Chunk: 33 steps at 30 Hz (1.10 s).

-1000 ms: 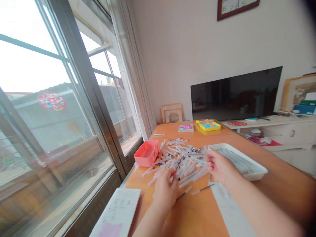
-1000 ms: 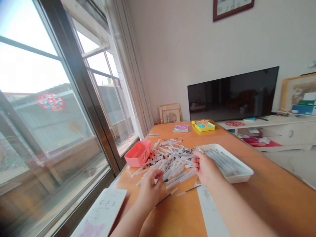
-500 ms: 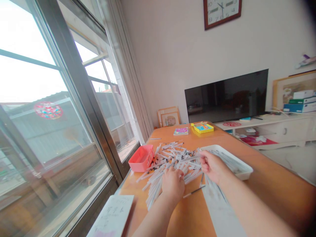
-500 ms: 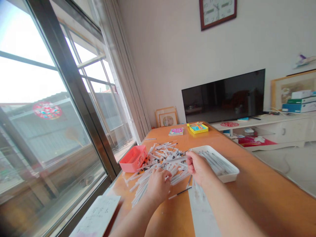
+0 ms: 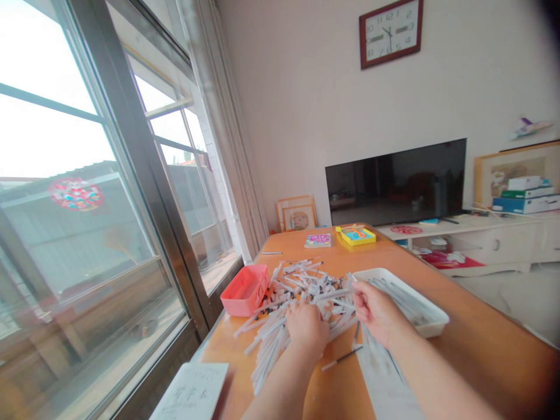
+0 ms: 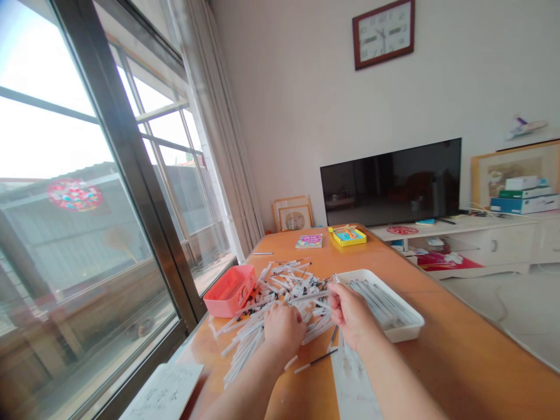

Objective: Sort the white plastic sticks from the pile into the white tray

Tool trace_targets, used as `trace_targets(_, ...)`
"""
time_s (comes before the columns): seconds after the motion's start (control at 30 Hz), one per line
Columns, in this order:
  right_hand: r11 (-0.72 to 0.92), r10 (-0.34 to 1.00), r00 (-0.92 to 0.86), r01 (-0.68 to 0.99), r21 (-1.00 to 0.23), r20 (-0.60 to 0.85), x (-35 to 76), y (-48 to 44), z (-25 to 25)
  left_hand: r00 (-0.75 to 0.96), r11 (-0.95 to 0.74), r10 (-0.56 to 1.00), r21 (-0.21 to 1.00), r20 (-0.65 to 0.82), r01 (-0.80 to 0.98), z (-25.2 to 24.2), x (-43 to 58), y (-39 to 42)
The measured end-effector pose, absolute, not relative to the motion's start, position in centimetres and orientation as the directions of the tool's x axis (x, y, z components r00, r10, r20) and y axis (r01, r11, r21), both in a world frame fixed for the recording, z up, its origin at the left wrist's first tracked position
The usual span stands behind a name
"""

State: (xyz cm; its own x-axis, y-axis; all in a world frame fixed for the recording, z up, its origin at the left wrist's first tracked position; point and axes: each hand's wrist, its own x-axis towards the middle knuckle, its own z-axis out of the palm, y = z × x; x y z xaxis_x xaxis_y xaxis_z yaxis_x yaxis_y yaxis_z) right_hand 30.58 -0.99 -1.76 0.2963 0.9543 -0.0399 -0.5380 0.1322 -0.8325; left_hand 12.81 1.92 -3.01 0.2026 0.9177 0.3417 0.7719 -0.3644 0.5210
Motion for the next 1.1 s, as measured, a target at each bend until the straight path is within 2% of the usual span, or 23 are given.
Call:
trace_targets(0.37, 0.149, 0.951, 0.309, -0.536, -0.831, -0.029, 30.4, -1.1, -1.8, 0.282, -0.290, 0.957, 0.215, 0.067, 0.933, -0.3, 14.2, 3.0)
trace_targets(0.5, 0.149, 0.950, 0.312, -0.536, -0.831, -0.031, 30.3, -1.1, -2.1, 0.304, -0.309, 0.951, 0.186, 0.054, 0.933, -0.1, 14.4, 2.9)
trace_targets(0.63, 0.154, 0.946, 0.323, -0.542, -0.826, -0.035, 30.0, -1.0, -2.4, 0.317, -0.333, 0.942, 0.216, 0.106, 0.918, -0.3, 14.5, 2.7)
trace_targets(0.8, 0.163, 0.938, 0.344, -0.553, -0.817, -0.046, 29.7, -1.0, -2.3, 0.298, -0.349, 0.932, 0.293, 0.206, 0.890, -0.7, 14.0, 2.2)
trace_targets(0.87, 0.157, 0.940, 0.335, -0.576, -0.802, -0.057, 29.6, -1.0, -2.2, 0.238, -0.325, 0.938, 0.401, 0.252, 0.857, -0.9, 13.4, 2.1)
trace_targets(0.9, 0.153, 0.942, 0.330, -0.591, -0.792, -0.064, 29.5, -1.0, -2.1, 0.196, -0.310, 0.943, 0.499, 0.268, 0.809, -1.1, 13.1, 2.2)
trace_targets(1.0, 0.134, 0.948, 0.308, -0.623, -0.770, -0.084, 28.9, -1.3, -1.9, 0.079, -0.237, 0.971, 0.863, 0.226, 0.445, -1.5, 11.6, 2.2)
trace_targets(1.03, 0.128, 0.951, 0.298, -0.627, -0.769, -0.086, 28.6, -1.4, -1.9, 0.070, -0.204, 0.979, 0.927, 0.192, 0.314, -1.6, 11.0, 2.1)
trace_targets(1.1, 0.107, 0.961, 0.263, -0.629, -0.770, -0.081, 27.7, -1.7, -1.7, 0.058, -0.136, 0.990, 0.980, 0.129, 0.146, -1.9, 9.7, 1.7)
